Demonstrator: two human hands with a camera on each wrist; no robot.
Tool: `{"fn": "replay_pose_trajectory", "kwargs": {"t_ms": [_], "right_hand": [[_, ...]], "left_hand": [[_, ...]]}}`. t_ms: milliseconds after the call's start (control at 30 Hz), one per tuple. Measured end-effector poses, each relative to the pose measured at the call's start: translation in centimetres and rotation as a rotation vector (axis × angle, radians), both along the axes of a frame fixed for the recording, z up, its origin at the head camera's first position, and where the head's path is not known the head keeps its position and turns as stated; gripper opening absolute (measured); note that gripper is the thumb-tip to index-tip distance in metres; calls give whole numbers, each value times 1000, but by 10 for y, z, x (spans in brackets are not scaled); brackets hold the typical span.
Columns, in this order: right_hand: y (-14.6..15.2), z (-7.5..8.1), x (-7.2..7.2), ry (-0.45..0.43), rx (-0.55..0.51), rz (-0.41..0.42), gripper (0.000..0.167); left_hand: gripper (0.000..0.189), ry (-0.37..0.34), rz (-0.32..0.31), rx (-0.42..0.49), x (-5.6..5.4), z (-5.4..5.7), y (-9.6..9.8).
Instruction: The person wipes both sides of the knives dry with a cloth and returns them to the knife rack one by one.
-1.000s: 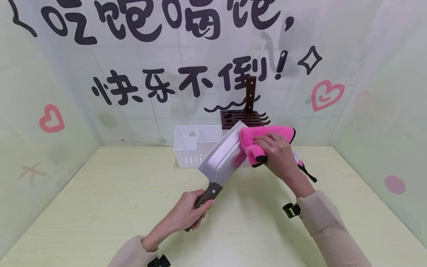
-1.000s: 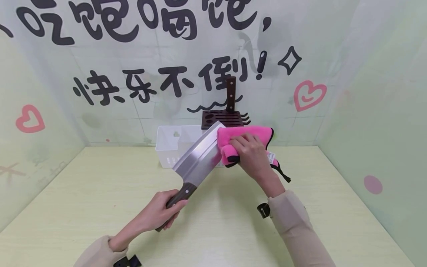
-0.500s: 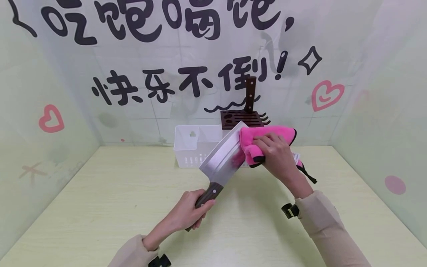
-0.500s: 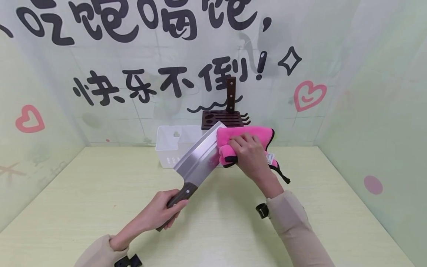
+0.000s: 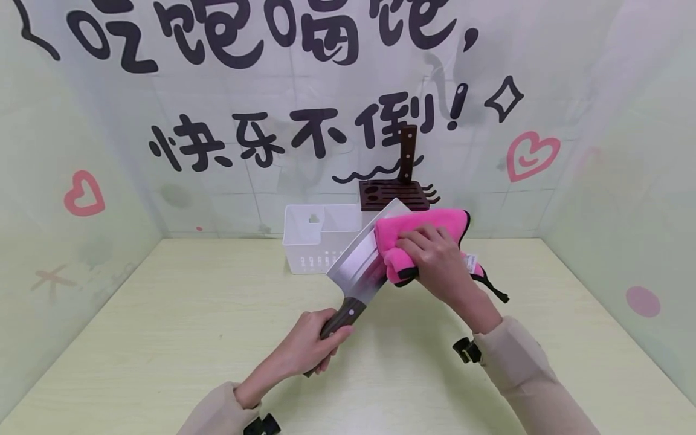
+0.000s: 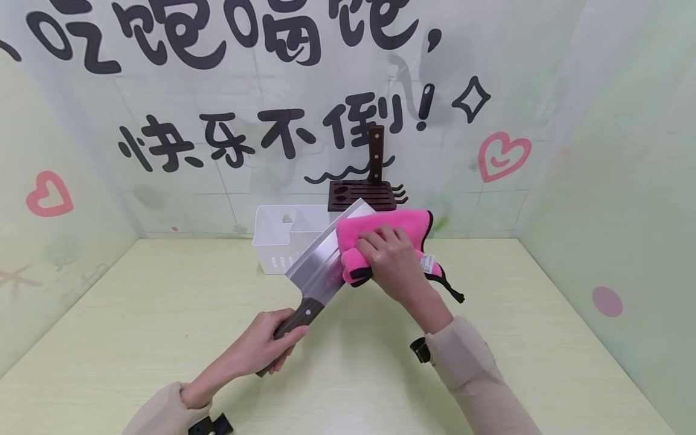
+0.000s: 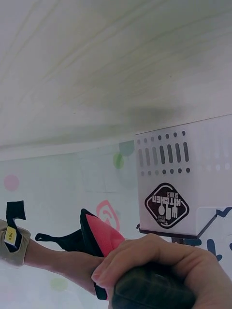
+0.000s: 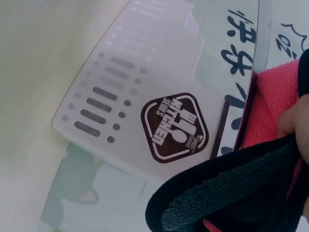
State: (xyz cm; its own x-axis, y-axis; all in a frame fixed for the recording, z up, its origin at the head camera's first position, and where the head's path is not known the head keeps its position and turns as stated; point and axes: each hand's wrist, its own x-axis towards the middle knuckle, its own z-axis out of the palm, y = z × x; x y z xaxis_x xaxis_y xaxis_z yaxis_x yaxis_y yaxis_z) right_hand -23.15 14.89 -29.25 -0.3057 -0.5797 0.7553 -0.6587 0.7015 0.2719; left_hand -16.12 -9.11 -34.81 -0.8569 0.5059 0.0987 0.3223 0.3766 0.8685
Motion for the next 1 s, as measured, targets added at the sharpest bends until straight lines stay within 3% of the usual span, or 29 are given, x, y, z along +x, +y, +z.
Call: {"fn": "replay_pose_trajectory", "kwargs": {"t_ms": [367,1000], "right_hand": [[-17,-2,11,48,91,72,23],[-30,-2,26,71,212,95,29]], "left_hand": [[28,-4,-2,4,-2,-1,0],[26,-1,-10,5,-5,1,1]]}}
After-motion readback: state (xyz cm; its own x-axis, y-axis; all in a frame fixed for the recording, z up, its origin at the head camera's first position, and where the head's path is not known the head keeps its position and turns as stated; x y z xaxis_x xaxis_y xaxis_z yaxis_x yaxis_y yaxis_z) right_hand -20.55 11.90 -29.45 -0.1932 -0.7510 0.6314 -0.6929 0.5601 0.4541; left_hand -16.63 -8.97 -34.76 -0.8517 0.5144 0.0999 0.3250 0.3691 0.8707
